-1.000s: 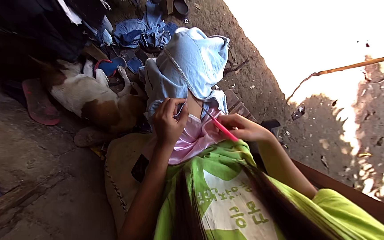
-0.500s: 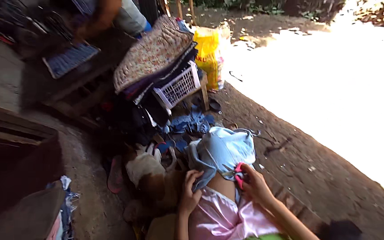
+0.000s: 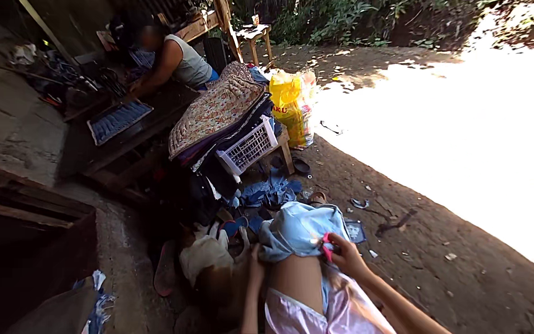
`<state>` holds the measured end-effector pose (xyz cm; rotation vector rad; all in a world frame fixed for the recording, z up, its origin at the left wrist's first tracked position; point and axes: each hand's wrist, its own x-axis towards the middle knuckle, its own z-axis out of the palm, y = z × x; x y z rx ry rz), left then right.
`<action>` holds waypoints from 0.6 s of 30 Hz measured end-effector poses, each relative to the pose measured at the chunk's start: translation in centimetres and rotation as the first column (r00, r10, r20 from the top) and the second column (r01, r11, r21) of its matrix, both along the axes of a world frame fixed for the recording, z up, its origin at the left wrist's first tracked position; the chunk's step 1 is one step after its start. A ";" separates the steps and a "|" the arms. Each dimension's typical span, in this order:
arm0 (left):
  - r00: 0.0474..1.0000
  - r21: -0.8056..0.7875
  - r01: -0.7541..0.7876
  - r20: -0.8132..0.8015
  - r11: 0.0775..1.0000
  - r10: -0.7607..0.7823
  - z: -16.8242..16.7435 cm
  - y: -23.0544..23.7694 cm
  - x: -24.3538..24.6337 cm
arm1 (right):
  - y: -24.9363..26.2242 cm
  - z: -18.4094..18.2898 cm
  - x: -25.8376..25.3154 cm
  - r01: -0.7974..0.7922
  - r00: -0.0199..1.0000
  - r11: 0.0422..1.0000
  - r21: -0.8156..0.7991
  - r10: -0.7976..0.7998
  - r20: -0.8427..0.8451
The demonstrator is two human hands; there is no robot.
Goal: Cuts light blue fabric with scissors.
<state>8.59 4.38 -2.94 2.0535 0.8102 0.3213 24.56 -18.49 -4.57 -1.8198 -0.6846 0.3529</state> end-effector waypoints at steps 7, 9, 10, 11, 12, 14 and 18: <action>0.985 0.146 0.086 0.134 0.986 -0.106 9.4 5.2 2.9 | -2.4 5.3 5.0 0.010 1.000 0.983 0.181 -0.008 -0.007; 0.981 0.234 0.114 0.126 0.966 -0.147 11.7 5.9 2.8 | -2.4 6.6 5.0 0.032 0.999 0.969 0.245 -0.038 0.019; 0.982 0.311 0.115 0.107 0.944 -0.155 13.0 6.1 3.2 | -2.2 7.2 5.3 0.061 0.998 0.958 0.281 -0.066 0.009; 0.982 0.388 0.118 0.088 0.914 -0.164 14.5 6.3 3.8 | -1.8 8.1 5.9 0.092 0.995 0.946 0.311 -0.095 -0.004; 0.982 0.450 0.124 0.072 0.885 -0.174 16.0 6.5 4.6 | -1.2 8.9 6.6 0.118 0.992 0.934 0.338 -0.122 -0.009; 0.980 0.528 0.102 0.092 0.843 -0.177 18.4 7.0 6.1 | 0.0 10.8 8.2 0.136 0.988 0.911 0.390 -0.155 0.018; 0.951 0.520 0.046 0.238 0.853 -0.196 20.4 8.0 6.3 | 0.6 13.8 9.1 0.027 0.985 0.880 0.475 -0.106 0.139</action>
